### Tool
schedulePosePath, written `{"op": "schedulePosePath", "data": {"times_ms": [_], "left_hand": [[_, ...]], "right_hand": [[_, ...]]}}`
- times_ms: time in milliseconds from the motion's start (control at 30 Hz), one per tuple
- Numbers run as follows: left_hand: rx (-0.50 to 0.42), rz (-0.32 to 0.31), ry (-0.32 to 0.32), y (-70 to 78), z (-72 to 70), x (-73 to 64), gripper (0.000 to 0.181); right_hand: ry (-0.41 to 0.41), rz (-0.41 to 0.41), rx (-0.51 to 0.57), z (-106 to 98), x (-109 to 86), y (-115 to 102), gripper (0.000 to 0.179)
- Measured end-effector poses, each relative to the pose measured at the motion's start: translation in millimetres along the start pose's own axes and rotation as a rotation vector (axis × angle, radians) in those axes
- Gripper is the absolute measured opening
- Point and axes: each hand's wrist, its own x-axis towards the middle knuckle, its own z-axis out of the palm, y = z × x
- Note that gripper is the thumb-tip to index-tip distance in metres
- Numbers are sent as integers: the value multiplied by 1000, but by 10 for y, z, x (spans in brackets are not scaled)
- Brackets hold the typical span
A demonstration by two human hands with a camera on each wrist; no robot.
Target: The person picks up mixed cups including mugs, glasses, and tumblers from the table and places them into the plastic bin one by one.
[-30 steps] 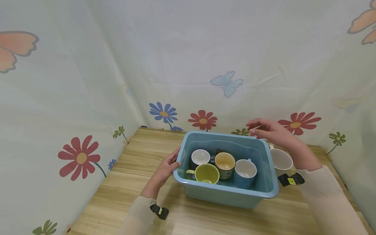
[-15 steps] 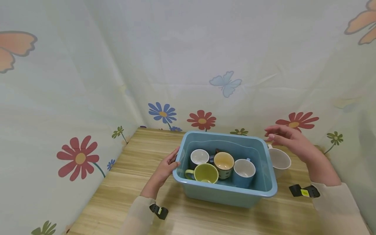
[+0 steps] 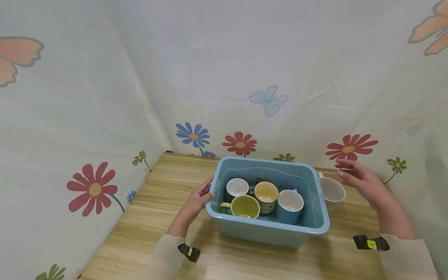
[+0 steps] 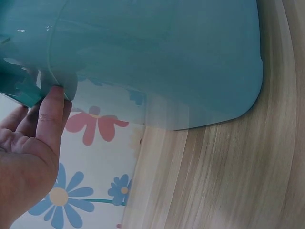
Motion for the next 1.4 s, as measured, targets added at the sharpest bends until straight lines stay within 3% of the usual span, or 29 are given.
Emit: {"op": "schedulePosePath", "data": {"times_ms": [200, 600, 933, 1233, 1400], "left_hand": [[5, 2, 3, -9, -4, 1, 71], [9, 10, -5, -6, 13, 0, 71], [17, 8, 1, 11, -12, -4, 71], [18, 4, -6, 26, -22, -5, 71], [18, 2, -8, 27, -4, -18, 71]], "right_hand": [[-21, 108, -60, 117, -69, 191, 74], [-44, 178, -78, 307, -77, 492, 84], [-62, 164, -77, 416, -12, 531, 101], [-91, 110, -257, 468, 134, 600, 107], [-119, 131, -320, 464, 231, 615, 107]]}}
